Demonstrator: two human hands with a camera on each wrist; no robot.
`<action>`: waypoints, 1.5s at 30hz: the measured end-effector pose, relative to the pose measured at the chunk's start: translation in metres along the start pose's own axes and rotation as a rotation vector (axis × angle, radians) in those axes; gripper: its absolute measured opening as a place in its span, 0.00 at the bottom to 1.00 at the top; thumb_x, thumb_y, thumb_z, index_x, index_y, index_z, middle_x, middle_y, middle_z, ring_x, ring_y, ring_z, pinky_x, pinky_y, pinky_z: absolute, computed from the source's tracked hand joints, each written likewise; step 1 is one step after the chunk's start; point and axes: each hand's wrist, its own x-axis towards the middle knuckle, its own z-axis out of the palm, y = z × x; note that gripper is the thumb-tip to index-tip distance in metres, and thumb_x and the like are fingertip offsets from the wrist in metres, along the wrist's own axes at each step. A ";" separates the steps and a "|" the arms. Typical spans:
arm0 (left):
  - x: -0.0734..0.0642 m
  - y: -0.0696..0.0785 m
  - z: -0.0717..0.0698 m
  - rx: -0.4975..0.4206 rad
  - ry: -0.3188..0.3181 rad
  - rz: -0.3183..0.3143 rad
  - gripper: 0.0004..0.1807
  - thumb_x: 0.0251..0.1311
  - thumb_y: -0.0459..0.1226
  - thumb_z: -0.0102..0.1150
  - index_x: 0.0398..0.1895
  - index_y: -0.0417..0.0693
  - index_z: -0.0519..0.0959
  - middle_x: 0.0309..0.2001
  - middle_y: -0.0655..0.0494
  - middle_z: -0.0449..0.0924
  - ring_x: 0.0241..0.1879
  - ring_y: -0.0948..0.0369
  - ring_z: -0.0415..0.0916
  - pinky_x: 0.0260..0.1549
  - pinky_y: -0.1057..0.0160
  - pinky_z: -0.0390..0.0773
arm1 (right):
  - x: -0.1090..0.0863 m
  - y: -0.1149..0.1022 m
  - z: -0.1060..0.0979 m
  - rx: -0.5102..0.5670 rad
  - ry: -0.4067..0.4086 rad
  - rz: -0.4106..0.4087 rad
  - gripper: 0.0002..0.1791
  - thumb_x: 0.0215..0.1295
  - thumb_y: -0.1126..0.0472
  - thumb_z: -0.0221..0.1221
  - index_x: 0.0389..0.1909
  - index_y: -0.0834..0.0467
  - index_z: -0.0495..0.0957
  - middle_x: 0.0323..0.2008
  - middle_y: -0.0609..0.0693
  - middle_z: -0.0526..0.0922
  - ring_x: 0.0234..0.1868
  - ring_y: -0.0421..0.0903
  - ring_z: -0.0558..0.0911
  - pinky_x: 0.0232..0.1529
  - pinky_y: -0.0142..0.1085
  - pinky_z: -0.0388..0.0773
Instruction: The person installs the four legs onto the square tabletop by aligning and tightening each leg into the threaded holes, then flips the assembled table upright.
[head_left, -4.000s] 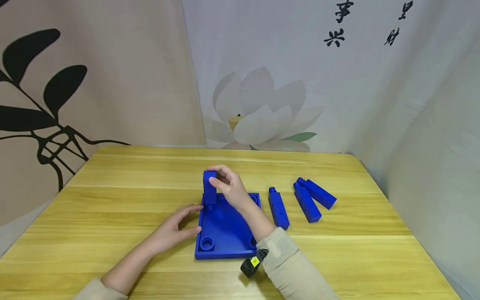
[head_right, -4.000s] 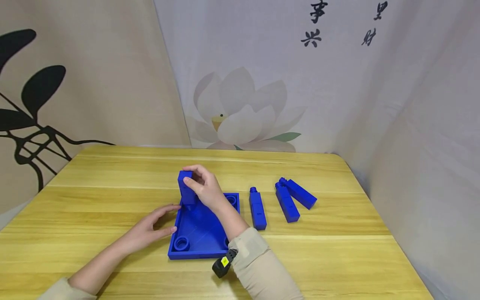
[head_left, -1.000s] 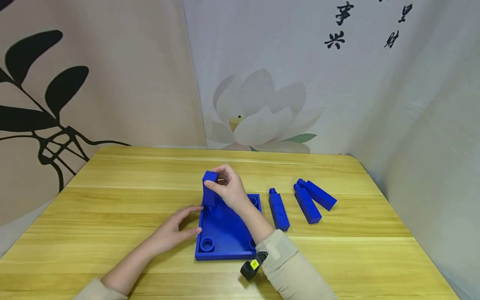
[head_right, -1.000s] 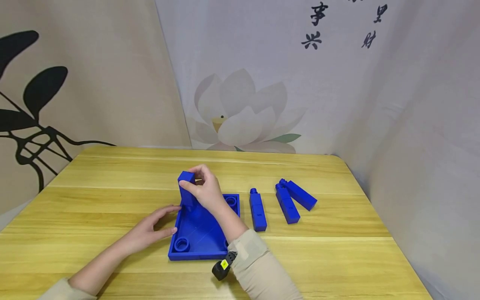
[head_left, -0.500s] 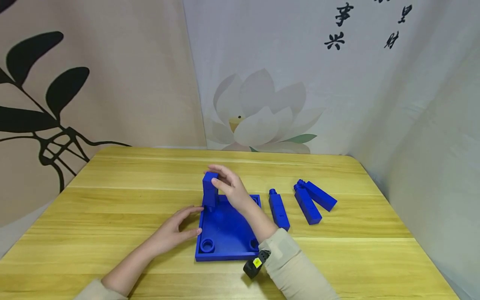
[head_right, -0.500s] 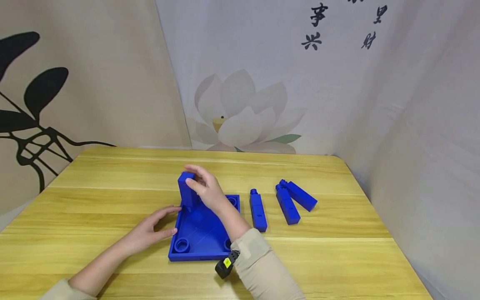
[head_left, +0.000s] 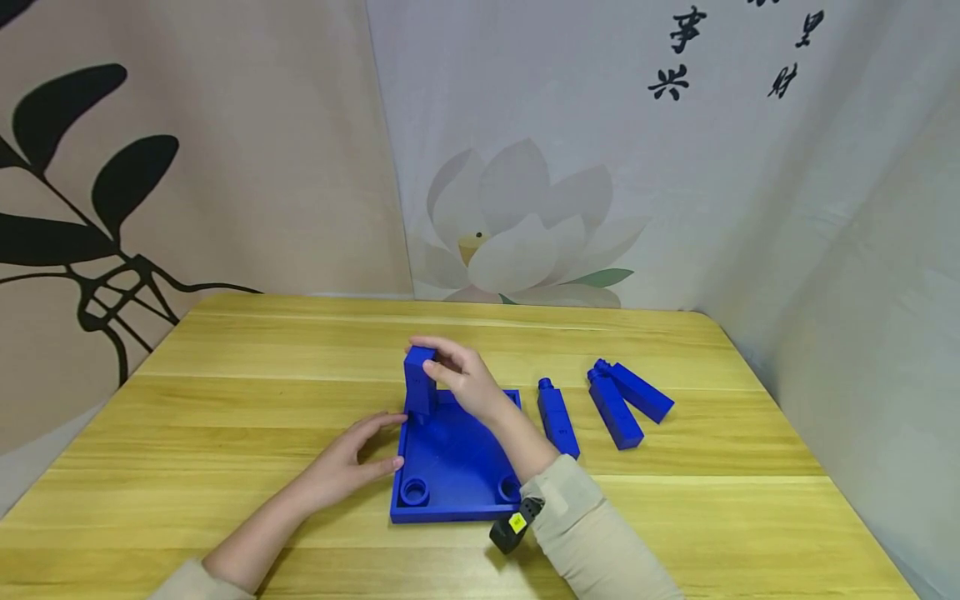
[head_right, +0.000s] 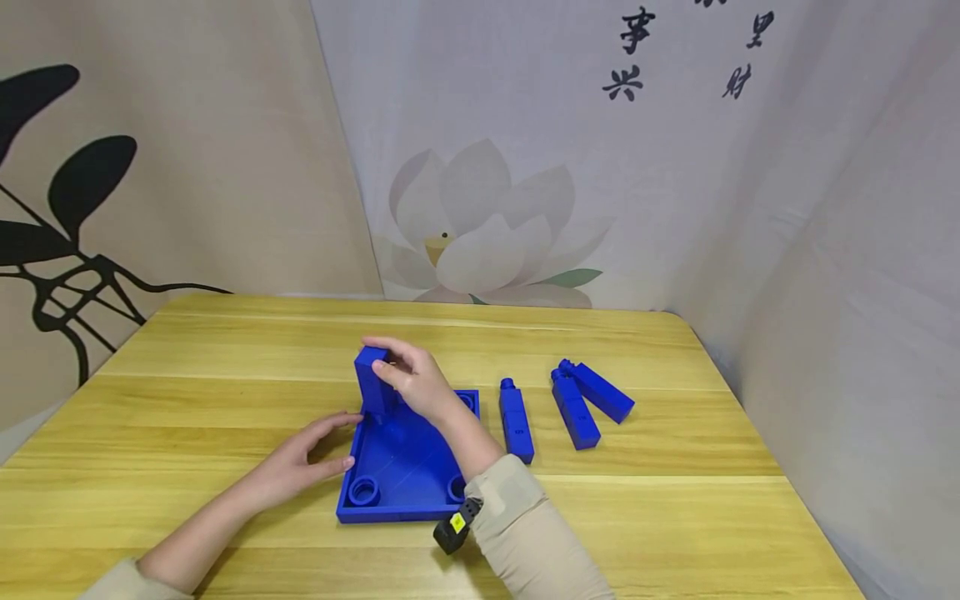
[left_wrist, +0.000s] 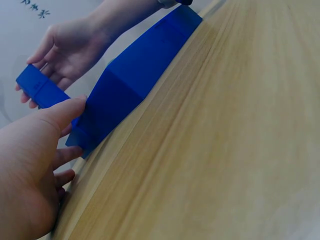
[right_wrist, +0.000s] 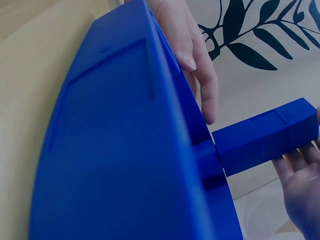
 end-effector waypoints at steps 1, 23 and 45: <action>0.000 0.000 0.000 0.001 -0.001 0.001 0.31 0.60 0.46 0.64 0.66 0.50 0.69 0.68 0.37 0.59 0.68 0.38 0.50 0.59 0.33 0.55 | -0.001 -0.003 0.000 -0.006 0.004 0.002 0.20 0.71 0.73 0.46 0.61 0.77 0.64 0.58 0.69 0.71 0.55 0.56 0.75 0.53 0.35 0.73; 0.001 -0.001 0.000 -0.013 -0.002 0.016 0.30 0.60 0.45 0.64 0.65 0.50 0.69 0.67 0.39 0.61 0.69 0.38 0.48 0.60 0.34 0.54 | 0.008 0.032 0.005 -0.016 0.155 0.036 0.18 0.65 0.71 0.58 0.54 0.69 0.70 0.49 0.63 0.77 0.47 0.46 0.76 0.47 0.35 0.74; 0.001 -0.002 0.000 -0.019 0.004 0.026 0.30 0.60 0.44 0.64 0.65 0.49 0.69 0.67 0.40 0.62 0.69 0.39 0.48 0.61 0.34 0.53 | 0.004 0.011 0.012 0.041 0.178 0.135 0.21 0.64 0.72 0.59 0.55 0.70 0.64 0.48 0.61 0.75 0.48 0.52 0.76 0.47 0.35 0.74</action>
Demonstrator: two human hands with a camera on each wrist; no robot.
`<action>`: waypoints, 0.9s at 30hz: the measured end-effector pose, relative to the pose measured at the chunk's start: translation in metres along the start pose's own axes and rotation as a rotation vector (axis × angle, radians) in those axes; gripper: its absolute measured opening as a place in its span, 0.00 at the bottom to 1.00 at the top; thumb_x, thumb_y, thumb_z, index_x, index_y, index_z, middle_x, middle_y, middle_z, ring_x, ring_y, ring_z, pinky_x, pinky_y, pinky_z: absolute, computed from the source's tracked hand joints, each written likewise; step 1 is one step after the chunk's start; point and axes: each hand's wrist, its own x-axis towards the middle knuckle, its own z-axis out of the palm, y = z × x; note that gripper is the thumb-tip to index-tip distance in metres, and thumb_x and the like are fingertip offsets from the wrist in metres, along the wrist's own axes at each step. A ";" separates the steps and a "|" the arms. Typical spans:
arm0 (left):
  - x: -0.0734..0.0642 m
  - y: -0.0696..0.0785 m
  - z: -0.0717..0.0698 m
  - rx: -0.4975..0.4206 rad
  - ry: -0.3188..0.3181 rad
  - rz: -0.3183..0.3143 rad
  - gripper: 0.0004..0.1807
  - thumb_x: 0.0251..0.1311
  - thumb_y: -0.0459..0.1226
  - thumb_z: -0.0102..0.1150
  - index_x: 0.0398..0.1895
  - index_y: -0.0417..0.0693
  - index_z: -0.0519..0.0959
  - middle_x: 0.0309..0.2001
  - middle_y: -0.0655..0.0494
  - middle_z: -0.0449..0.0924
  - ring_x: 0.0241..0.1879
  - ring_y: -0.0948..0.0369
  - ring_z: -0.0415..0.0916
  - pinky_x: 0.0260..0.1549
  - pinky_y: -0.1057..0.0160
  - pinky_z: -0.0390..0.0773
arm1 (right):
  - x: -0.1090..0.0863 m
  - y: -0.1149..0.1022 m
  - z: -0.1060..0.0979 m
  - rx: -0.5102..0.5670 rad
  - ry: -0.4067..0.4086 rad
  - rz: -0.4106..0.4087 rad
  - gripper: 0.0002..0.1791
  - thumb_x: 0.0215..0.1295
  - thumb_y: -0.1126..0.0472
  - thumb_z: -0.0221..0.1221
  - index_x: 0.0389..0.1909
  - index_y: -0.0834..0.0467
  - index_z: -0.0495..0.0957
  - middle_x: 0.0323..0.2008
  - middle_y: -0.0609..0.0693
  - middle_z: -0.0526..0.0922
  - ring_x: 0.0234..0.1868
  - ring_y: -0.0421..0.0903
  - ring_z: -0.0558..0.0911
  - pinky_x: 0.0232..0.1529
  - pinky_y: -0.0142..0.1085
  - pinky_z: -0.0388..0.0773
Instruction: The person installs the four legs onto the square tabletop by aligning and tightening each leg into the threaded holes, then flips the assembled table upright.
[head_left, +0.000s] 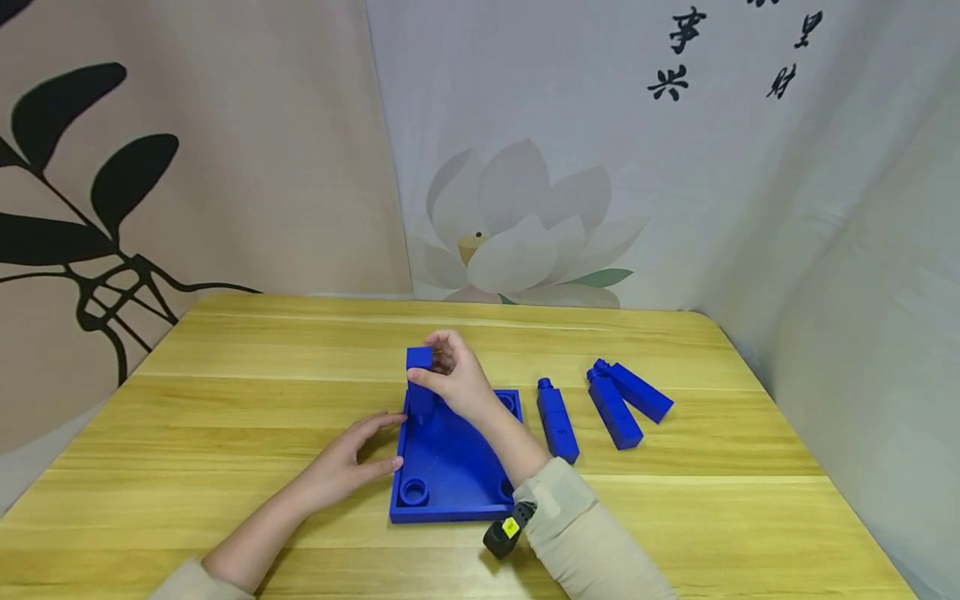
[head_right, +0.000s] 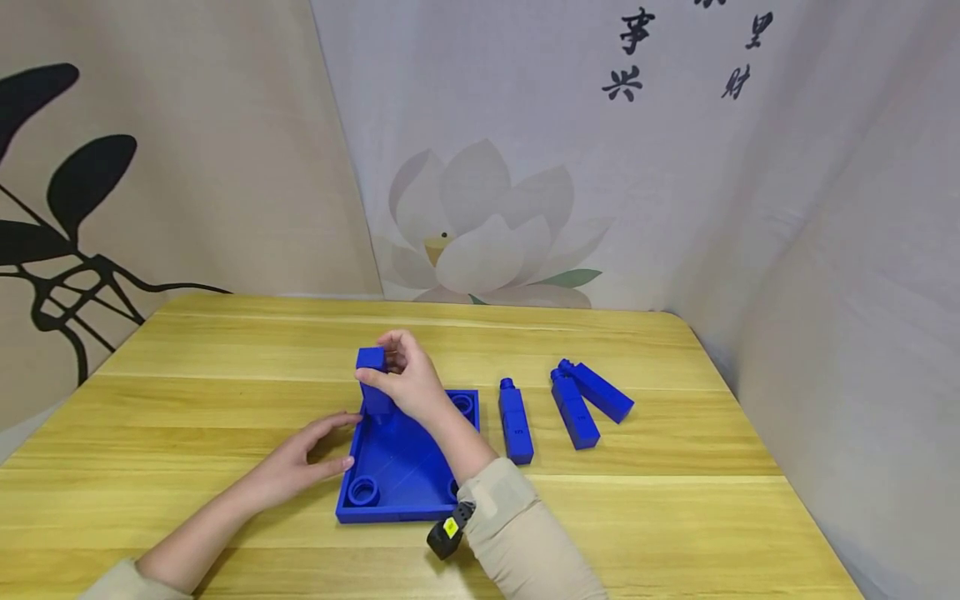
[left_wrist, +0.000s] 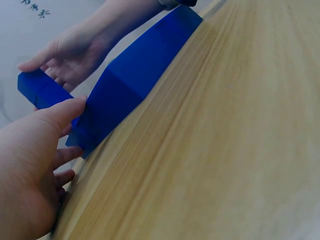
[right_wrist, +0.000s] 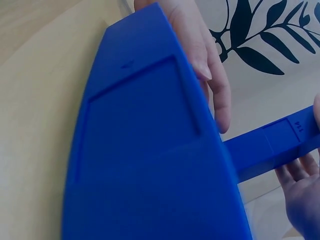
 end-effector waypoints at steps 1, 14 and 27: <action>0.000 0.000 0.000 0.000 0.001 0.001 0.30 0.60 0.44 0.64 0.65 0.48 0.69 0.67 0.40 0.62 0.69 0.39 0.48 0.61 0.34 0.53 | -0.002 -0.004 0.000 -0.013 -0.012 -0.014 0.21 0.65 0.72 0.58 0.56 0.70 0.63 0.51 0.63 0.74 0.51 0.55 0.75 0.50 0.37 0.73; 0.000 0.001 0.000 0.006 -0.005 -0.009 0.30 0.61 0.44 0.64 0.65 0.50 0.69 0.68 0.38 0.60 0.69 0.38 0.49 0.60 0.33 0.54 | 0.003 0.010 -0.010 0.009 -0.166 -0.171 0.22 0.71 0.75 0.43 0.65 0.75 0.60 0.59 0.73 0.68 0.64 0.60 0.67 0.64 0.42 0.63; 0.000 0.001 0.000 0.015 0.001 0.004 0.30 0.61 0.43 0.64 0.65 0.48 0.69 0.67 0.39 0.61 0.68 0.38 0.50 0.60 0.34 0.54 | 0.006 0.023 -0.011 0.037 -0.151 -0.174 0.18 0.72 0.70 0.48 0.60 0.71 0.69 0.56 0.66 0.76 0.55 0.52 0.77 0.55 0.40 0.73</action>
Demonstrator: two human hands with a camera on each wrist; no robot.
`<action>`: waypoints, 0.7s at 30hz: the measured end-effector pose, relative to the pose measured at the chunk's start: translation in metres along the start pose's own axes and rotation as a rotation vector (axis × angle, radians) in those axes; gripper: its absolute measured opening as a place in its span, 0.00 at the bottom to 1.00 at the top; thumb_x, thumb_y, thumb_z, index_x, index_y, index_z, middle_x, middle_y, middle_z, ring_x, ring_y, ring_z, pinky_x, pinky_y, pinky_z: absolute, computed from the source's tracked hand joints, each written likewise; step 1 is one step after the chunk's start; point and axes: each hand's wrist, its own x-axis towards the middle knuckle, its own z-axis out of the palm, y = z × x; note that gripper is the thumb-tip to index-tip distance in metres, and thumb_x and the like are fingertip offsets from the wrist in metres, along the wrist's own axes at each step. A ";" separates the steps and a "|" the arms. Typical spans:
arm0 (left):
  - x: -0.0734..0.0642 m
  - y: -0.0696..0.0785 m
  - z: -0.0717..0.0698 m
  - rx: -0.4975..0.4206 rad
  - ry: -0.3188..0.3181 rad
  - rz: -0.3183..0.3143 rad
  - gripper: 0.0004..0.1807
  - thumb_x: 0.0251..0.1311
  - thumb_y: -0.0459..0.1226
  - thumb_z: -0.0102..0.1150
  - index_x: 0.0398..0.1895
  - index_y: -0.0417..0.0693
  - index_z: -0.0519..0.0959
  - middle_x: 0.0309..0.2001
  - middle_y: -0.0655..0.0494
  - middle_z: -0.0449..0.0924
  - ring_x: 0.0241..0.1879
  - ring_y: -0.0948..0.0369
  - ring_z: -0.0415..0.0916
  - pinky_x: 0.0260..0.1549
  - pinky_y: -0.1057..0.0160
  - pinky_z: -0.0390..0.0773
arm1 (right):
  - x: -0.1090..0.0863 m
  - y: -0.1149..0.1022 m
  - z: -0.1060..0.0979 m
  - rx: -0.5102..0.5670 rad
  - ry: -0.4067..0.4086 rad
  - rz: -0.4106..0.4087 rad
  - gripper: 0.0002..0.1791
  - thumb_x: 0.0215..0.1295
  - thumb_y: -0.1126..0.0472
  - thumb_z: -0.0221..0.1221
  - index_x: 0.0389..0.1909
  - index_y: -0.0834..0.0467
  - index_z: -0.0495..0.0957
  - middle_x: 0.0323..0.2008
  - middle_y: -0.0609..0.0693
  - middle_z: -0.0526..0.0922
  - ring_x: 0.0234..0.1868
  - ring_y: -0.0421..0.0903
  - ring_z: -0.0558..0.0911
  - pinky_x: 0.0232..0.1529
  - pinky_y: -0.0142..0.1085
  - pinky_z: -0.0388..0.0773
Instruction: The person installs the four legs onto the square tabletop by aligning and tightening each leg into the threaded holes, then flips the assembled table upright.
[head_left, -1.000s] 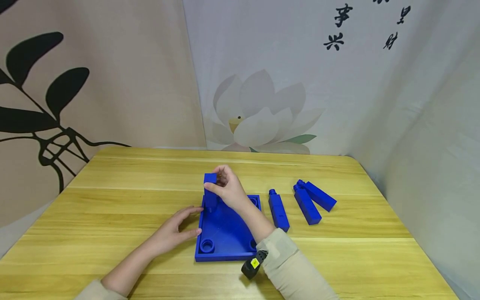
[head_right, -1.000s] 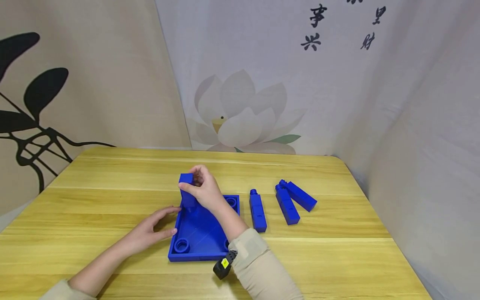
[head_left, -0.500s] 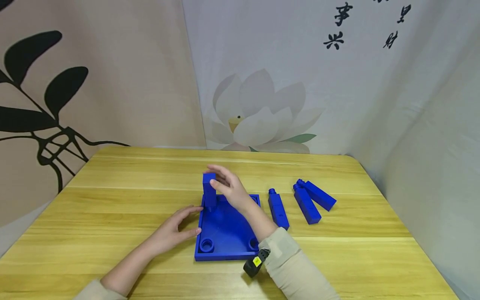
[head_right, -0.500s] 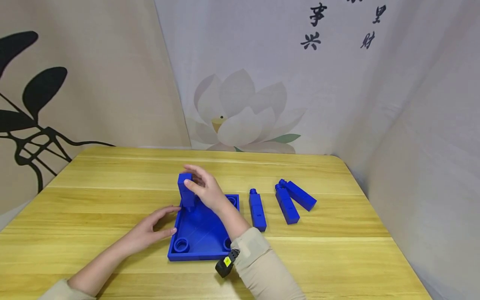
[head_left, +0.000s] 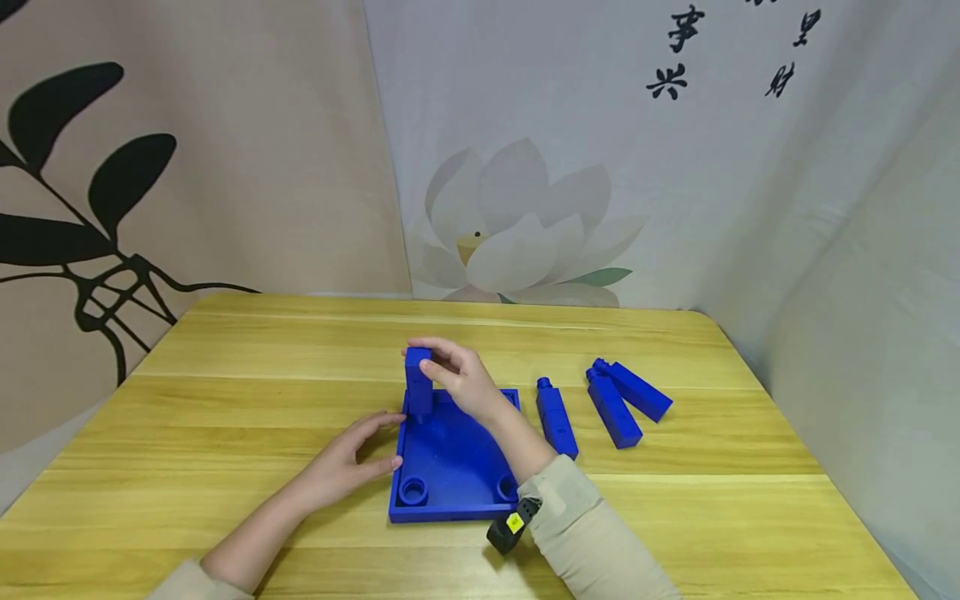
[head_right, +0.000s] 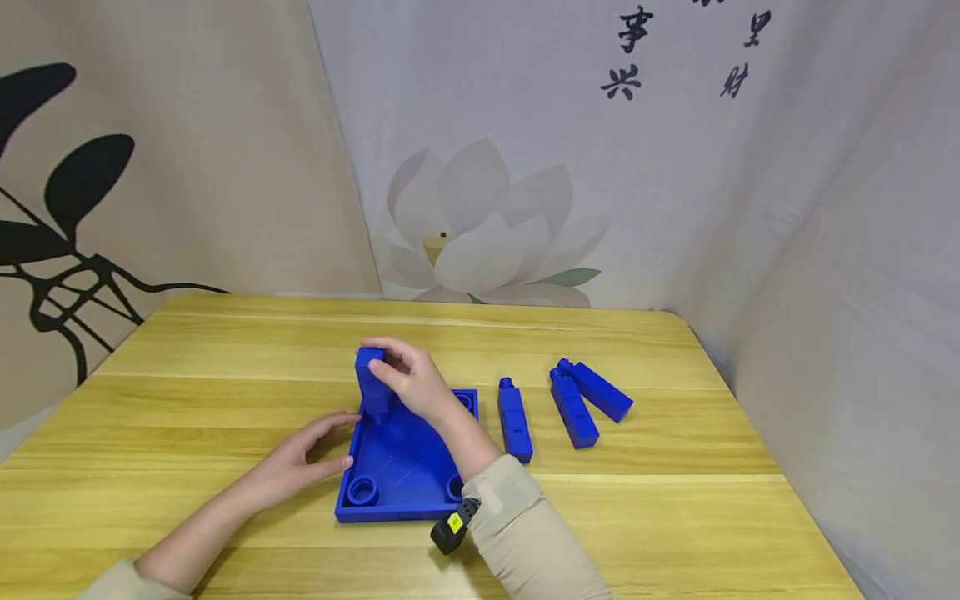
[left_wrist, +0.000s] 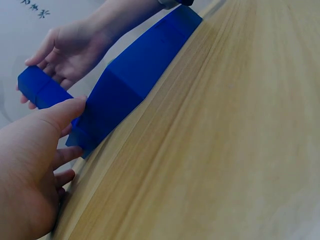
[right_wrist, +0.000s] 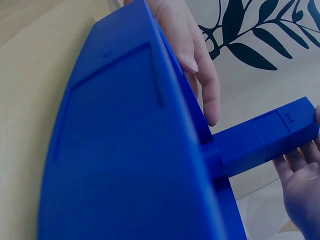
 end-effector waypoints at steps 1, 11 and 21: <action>0.000 0.000 0.000 -0.001 0.000 0.000 0.29 0.61 0.43 0.64 0.65 0.48 0.69 0.67 0.39 0.61 0.68 0.38 0.50 0.60 0.34 0.54 | 0.000 0.000 0.000 0.000 0.005 -0.005 0.18 0.72 0.70 0.49 0.60 0.71 0.69 0.55 0.66 0.76 0.55 0.52 0.77 0.55 0.40 0.74; 0.000 0.000 0.000 -0.007 0.000 -0.011 0.30 0.60 0.44 0.64 0.65 0.49 0.70 0.67 0.40 0.62 0.69 0.39 0.50 0.61 0.34 0.54 | 0.000 0.001 0.004 -0.062 0.083 0.004 0.17 0.67 0.74 0.53 0.57 0.73 0.70 0.51 0.67 0.76 0.45 0.41 0.77 0.49 0.34 0.73; 0.000 0.000 -0.001 -0.012 -0.010 -0.021 0.30 0.61 0.44 0.64 0.65 0.48 0.69 0.67 0.40 0.61 0.69 0.39 0.49 0.61 0.34 0.53 | -0.004 -0.028 0.011 -0.075 0.119 0.033 0.18 0.64 0.76 0.56 0.53 0.75 0.67 0.49 0.69 0.76 0.47 0.45 0.77 0.53 0.48 0.73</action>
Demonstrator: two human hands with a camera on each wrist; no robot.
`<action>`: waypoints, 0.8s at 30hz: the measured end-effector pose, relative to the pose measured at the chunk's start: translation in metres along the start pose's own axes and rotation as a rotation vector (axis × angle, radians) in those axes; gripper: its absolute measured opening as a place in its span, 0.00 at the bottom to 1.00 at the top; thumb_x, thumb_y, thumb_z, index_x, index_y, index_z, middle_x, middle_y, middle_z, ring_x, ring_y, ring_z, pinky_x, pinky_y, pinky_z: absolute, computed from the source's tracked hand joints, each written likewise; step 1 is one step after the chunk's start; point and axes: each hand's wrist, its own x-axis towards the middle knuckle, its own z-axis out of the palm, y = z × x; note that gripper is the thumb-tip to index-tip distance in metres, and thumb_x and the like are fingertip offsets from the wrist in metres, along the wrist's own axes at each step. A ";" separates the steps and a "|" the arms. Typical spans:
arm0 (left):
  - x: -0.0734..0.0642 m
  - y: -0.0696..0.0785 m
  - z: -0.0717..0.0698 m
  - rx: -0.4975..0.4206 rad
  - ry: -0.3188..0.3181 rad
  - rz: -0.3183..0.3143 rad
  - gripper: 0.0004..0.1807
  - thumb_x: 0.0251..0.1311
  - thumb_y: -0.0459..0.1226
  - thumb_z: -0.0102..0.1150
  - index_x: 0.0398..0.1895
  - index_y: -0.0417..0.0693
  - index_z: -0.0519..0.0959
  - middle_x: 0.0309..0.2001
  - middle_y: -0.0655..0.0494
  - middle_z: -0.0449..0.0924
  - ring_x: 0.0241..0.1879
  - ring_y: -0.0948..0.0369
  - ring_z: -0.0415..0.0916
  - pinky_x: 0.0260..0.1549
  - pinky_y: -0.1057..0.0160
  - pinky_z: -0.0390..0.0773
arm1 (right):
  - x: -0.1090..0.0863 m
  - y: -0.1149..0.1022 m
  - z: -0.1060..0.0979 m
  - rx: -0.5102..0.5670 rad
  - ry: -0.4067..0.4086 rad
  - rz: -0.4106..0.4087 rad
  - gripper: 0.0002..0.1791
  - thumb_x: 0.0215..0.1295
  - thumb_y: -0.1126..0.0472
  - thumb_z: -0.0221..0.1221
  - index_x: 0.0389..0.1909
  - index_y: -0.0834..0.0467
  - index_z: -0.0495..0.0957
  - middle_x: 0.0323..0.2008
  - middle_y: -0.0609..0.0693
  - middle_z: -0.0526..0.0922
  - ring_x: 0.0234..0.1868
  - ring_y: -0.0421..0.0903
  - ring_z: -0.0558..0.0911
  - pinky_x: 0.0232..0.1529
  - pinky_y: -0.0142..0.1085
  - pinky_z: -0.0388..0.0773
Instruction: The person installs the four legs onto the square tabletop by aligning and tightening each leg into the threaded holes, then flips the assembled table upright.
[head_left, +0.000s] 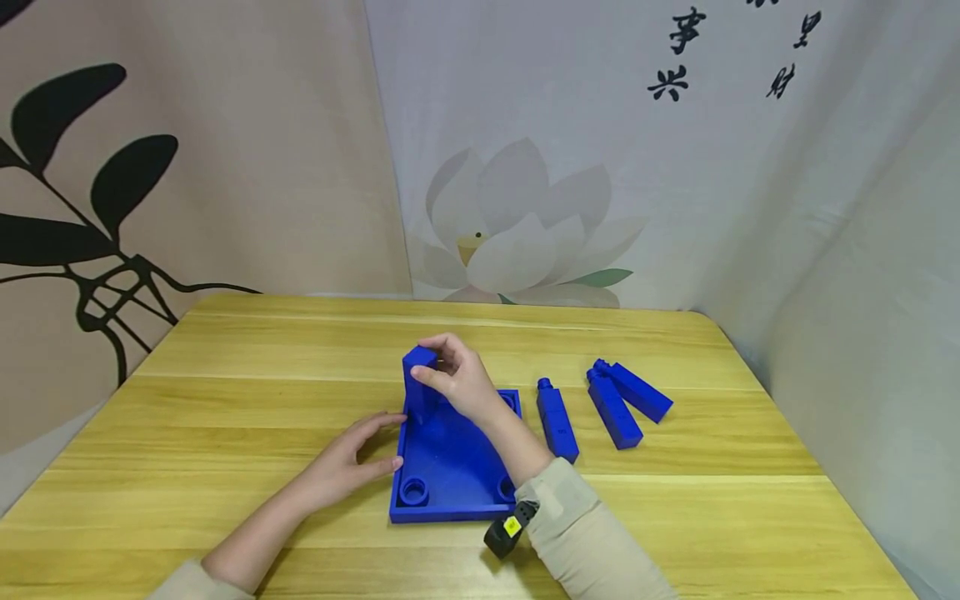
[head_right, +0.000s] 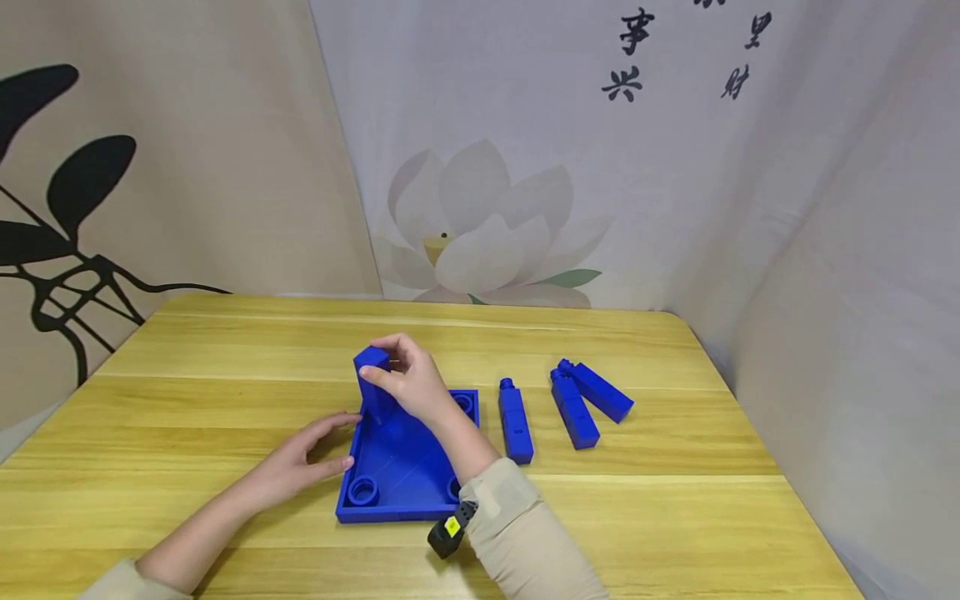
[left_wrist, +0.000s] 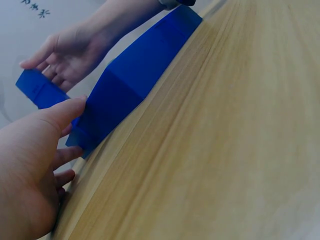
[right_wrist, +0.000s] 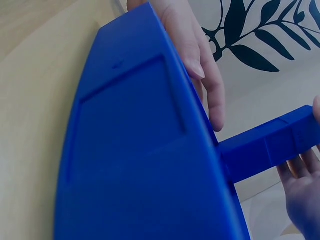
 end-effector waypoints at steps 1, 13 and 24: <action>0.000 0.000 0.000 -0.003 -0.001 -0.001 0.30 0.61 0.44 0.63 0.66 0.48 0.69 0.67 0.40 0.61 0.69 0.39 0.48 0.61 0.34 0.53 | 0.000 -0.001 0.001 -0.005 0.008 0.005 0.18 0.63 0.76 0.56 0.53 0.75 0.67 0.49 0.68 0.76 0.47 0.46 0.77 0.53 0.48 0.72; -0.001 0.000 0.000 -0.001 0.001 0.006 0.30 0.61 0.44 0.63 0.66 0.49 0.69 0.68 0.39 0.61 0.69 0.39 0.48 0.60 0.33 0.53 | 0.001 -0.006 0.007 -0.022 0.060 0.081 0.21 0.61 0.73 0.61 0.51 0.75 0.65 0.48 0.68 0.74 0.51 0.61 0.73 0.54 0.44 0.70; 0.000 0.000 0.001 0.002 0.008 0.020 0.30 0.61 0.43 0.64 0.65 0.48 0.69 0.67 0.37 0.60 0.68 0.38 0.49 0.60 0.33 0.52 | 0.000 -0.004 0.002 -0.021 -0.018 0.023 0.26 0.66 0.74 0.54 0.63 0.73 0.60 0.57 0.69 0.72 0.60 0.60 0.70 0.60 0.49 0.66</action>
